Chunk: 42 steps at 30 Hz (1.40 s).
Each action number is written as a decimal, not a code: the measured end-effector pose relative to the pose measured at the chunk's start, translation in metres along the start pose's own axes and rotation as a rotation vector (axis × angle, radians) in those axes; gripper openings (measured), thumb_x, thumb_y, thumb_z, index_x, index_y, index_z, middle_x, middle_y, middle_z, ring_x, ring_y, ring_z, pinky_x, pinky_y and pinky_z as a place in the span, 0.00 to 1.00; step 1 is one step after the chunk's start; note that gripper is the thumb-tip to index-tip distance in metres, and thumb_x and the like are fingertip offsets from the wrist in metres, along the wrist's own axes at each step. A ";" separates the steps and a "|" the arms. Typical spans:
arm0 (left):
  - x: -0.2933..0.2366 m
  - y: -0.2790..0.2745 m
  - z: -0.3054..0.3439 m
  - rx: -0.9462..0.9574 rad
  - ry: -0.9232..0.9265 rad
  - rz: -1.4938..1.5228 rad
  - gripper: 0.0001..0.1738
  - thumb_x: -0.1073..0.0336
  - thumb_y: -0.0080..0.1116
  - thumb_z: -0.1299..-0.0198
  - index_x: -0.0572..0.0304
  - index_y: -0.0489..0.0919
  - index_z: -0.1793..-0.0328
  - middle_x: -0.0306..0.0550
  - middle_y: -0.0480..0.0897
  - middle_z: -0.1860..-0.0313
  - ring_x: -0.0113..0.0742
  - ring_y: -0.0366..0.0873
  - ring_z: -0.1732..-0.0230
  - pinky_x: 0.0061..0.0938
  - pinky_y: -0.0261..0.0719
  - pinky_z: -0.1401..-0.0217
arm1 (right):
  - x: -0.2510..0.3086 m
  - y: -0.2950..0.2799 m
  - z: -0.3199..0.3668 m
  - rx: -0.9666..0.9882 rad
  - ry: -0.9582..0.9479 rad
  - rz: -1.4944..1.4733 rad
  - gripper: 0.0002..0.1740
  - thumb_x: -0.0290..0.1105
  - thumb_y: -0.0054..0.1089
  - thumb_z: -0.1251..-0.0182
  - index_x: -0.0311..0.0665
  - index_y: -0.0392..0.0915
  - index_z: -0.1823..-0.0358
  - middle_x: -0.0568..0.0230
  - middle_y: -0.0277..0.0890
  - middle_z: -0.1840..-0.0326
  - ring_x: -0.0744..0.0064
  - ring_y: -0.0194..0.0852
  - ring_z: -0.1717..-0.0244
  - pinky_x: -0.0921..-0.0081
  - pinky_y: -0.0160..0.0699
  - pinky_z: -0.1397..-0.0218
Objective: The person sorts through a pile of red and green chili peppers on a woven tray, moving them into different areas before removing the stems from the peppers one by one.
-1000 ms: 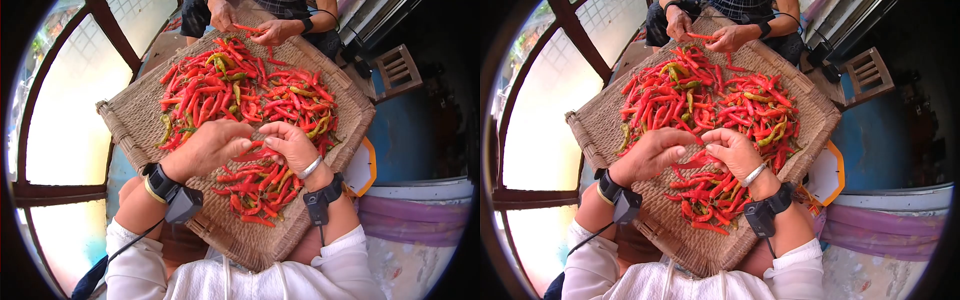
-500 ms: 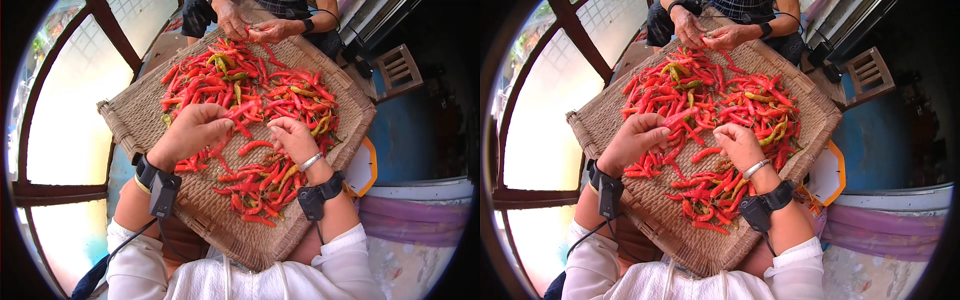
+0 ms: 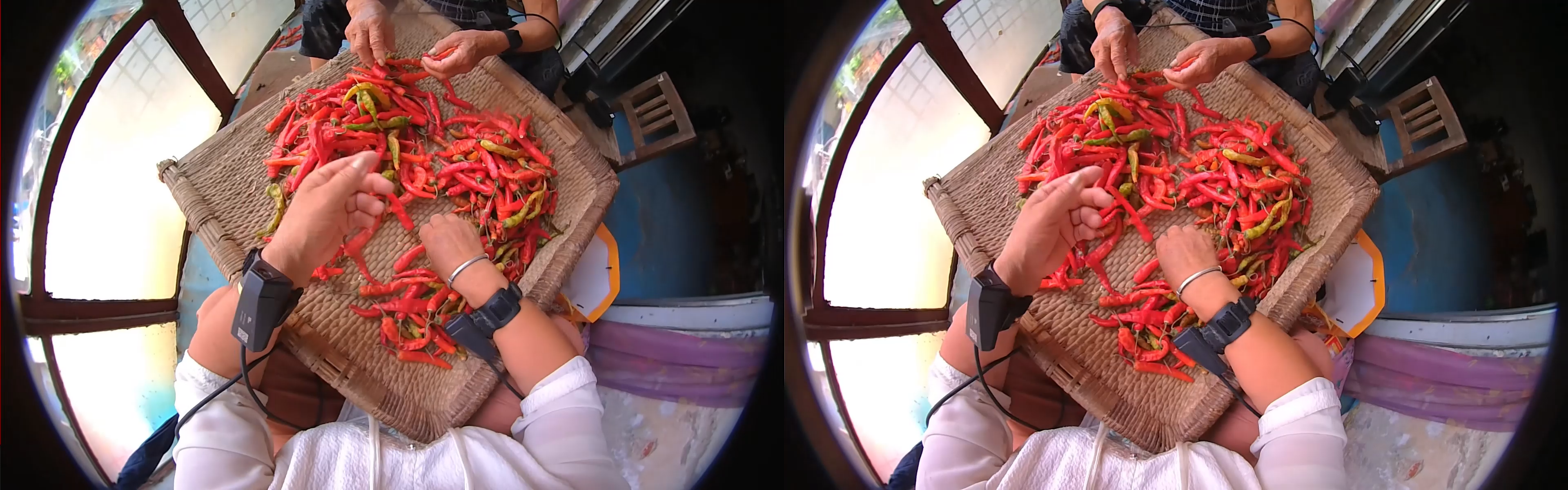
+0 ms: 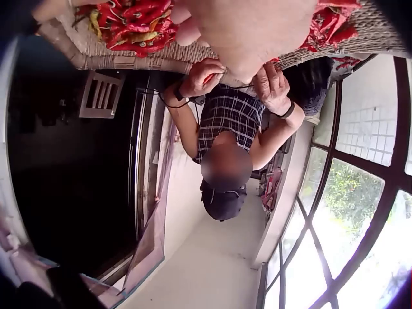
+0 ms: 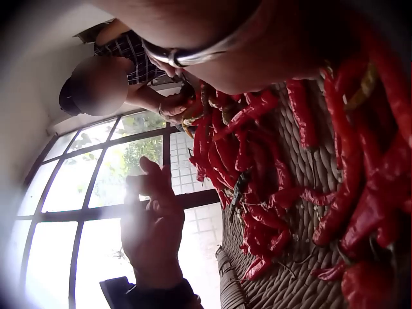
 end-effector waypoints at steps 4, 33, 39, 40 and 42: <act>0.021 0.020 0.003 0.301 0.231 -0.882 0.15 0.59 0.53 0.40 0.62 0.75 0.53 0.49 0.81 0.62 0.41 0.79 0.68 0.32 0.77 0.64 | 0.004 -0.017 0.002 -0.037 -0.024 -0.061 0.06 0.28 0.58 0.52 0.39 0.72 0.71 0.58 0.72 0.69 0.56 0.74 0.62 0.62 0.74 0.60; 0.014 0.028 0.007 0.214 -0.149 -0.422 0.18 0.58 0.44 0.32 0.63 0.75 0.47 0.38 0.80 0.67 0.19 0.73 0.73 0.15 0.74 0.68 | -0.081 -0.062 0.027 0.181 0.382 0.119 0.06 0.33 0.59 0.49 0.42 0.79 0.70 0.56 0.78 0.75 0.55 0.79 0.66 0.59 0.76 0.63; 0.039 0.034 0.007 0.370 -0.073 -0.689 0.15 0.64 0.56 0.38 0.65 0.75 0.49 0.33 0.78 0.66 0.18 0.72 0.65 0.16 0.73 0.61 | -0.091 -0.054 0.032 0.238 0.379 0.121 0.08 0.29 0.55 0.47 0.43 0.78 0.65 0.58 0.79 0.71 0.56 0.79 0.62 0.60 0.76 0.60; 0.040 0.034 0.006 0.387 -0.062 -0.728 0.15 0.64 0.56 0.38 0.65 0.75 0.49 0.34 0.78 0.66 0.18 0.72 0.65 0.16 0.73 0.61 | -0.095 -0.046 0.033 0.316 0.394 0.135 0.08 0.28 0.55 0.47 0.44 0.77 0.64 0.58 0.79 0.70 0.56 0.79 0.62 0.61 0.76 0.60; 0.041 0.035 0.007 0.417 -0.036 -0.801 0.15 0.64 0.56 0.38 0.66 0.75 0.49 0.34 0.78 0.66 0.18 0.72 0.65 0.17 0.73 0.61 | -0.092 -0.041 0.033 0.298 0.395 0.149 0.07 0.28 0.53 0.45 0.42 0.78 0.65 0.57 0.80 0.69 0.57 0.80 0.62 0.62 0.77 0.61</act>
Point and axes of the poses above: each hand's wrist, its own z-axis away from the middle knuckle, its own y-axis out of the palm, x = y × z, the point moved 6 cm from there along -z, towards the middle knuckle
